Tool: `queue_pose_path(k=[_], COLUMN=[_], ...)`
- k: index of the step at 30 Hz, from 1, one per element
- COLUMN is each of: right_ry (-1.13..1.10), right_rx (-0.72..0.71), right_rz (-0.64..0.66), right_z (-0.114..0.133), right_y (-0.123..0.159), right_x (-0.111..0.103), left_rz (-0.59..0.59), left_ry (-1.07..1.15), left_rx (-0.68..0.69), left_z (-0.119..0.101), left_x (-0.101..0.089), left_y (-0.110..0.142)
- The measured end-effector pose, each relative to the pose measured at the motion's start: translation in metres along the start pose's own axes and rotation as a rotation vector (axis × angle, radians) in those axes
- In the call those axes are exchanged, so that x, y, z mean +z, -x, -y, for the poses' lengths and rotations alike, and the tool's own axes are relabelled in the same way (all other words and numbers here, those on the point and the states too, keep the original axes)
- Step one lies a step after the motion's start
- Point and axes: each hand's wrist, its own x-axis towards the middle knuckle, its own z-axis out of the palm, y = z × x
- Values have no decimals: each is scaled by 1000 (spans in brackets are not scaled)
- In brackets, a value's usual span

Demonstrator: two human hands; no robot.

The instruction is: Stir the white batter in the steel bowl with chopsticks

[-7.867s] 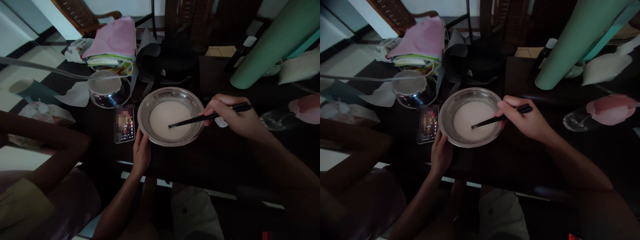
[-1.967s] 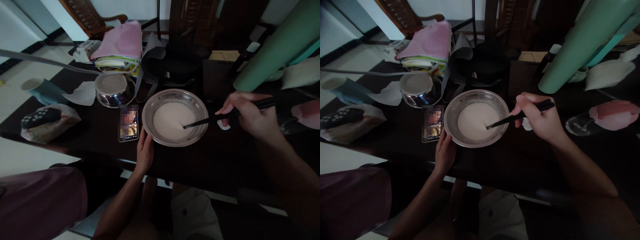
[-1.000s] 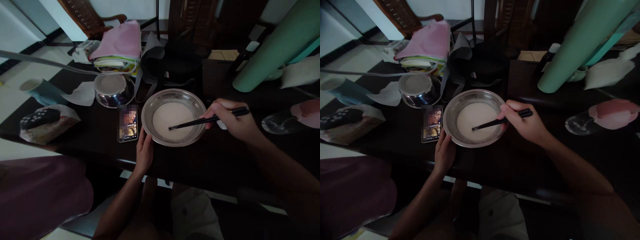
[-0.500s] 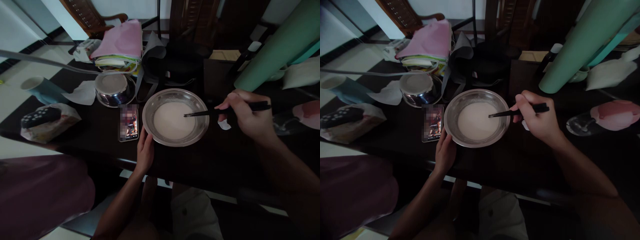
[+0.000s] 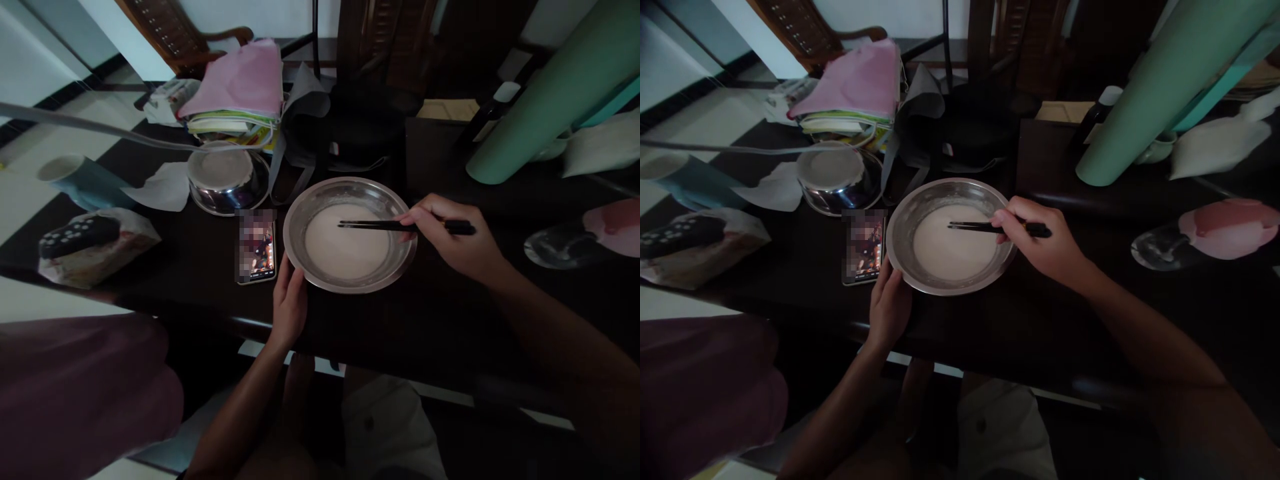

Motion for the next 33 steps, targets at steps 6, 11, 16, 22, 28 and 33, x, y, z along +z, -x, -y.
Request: queue_pose_path(k=[6, 11, 16, 22, 28, 33], right_ry=[-35, -222, -171, -39, -4, -137], right_rx=[4, 79, 107, 53, 52, 117], right_rz=[-148, -89, 39, 50, -152, -120], right_z=[8, 12, 7, -3, 6, 11], right_y=[1, 1, 2, -1, -3, -2], right_x=[-17, -21, -5, 3, -16, -28], left_rz=[-2, -3, -1, 0, 10, 3], left_ry=[0, -2, 1, -47, -37, -41], left_rx=[6, 1, 13, 21, 20, 21], left_z=[2, 0, -2, -2, -1, 2], left_x=[-1, 0, 3, 4, 2, 0], left_y=[-1, 0, 0, 0, 0, -1])
